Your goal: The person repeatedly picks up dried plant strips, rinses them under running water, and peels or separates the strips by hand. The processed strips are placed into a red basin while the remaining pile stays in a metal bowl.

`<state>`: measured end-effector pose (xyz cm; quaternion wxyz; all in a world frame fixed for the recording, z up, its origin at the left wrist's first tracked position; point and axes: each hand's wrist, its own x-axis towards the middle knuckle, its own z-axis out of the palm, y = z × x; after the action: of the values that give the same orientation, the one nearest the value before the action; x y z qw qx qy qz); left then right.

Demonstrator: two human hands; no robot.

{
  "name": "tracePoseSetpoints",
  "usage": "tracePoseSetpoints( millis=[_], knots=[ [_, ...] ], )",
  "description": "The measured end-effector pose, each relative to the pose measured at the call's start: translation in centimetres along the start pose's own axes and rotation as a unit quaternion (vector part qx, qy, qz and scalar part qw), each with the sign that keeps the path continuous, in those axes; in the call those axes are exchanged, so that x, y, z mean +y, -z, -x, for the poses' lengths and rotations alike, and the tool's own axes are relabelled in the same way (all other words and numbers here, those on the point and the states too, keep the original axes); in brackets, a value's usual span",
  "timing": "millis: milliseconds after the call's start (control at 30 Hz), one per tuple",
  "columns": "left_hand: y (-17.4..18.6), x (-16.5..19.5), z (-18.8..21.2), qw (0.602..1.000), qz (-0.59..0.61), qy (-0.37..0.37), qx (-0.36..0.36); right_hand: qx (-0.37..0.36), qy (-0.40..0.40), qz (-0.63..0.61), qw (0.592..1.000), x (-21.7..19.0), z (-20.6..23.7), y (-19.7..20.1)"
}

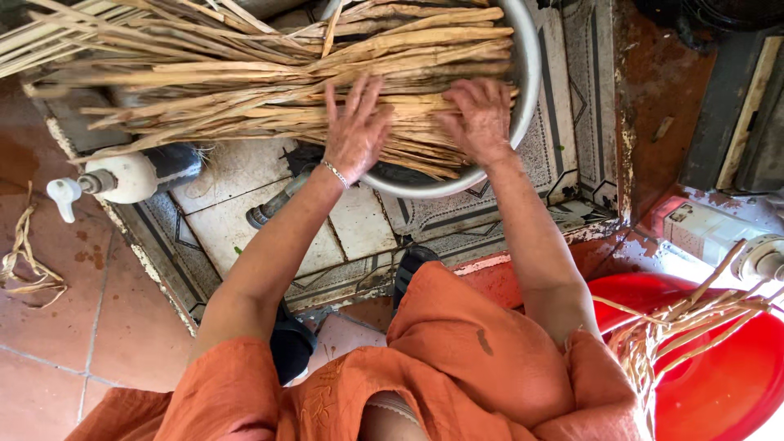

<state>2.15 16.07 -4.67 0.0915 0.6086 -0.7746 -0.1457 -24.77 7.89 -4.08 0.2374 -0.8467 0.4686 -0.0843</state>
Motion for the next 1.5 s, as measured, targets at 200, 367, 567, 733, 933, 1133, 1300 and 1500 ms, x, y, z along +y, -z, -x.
tracePoseSetpoints(
  millis=[200, 367, 567, 733, 933, 1133, 1300, 1500],
  knots=[
    [1.2, 0.2, -0.1, 0.997, 0.054, -0.039, -0.037, 0.133, 0.057, 0.070, 0.987, 0.5, -2.2, 0.0],
    [3.2, 1.2, -2.7, 0.991, 0.099, 0.006, 0.087, 0.167, 0.077, 0.004, 0.983, -2.9, -2.1, 5.1],
    [6.0, 5.3, -5.3, 0.979, 0.154, -0.027, 0.130, 0.245, 0.159, 0.049, 0.955, -7.4, -1.6, 11.1],
    [8.1, 7.3, -4.0, 0.931, 0.320, 0.000, 0.177, 0.355, -0.057, -0.307, 0.881, -6.6, 0.7, 13.7],
    [8.6, 9.4, -1.4, 0.856, 0.509, 0.082, -0.030, 0.216, -0.153, -0.633, 0.727, -6.2, 1.3, 10.9],
    [8.2, 9.8, -4.2, 0.806, 0.578, 0.107, -0.077, 0.079, -0.107, -0.672, 0.729, -9.2, 1.5, 8.4],
    [6.6, 10.4, -6.4, 0.799, 0.576, 0.140, -0.105, 0.122, -0.164, -0.723, 0.660, -9.6, 1.1, 7.0],
    [2.4, 11.1, -4.2, 0.766, 0.607, 0.179, -0.117, 0.204, -0.256, -0.761, 0.559, -5.5, -0.5, 4.0]
  ],
)
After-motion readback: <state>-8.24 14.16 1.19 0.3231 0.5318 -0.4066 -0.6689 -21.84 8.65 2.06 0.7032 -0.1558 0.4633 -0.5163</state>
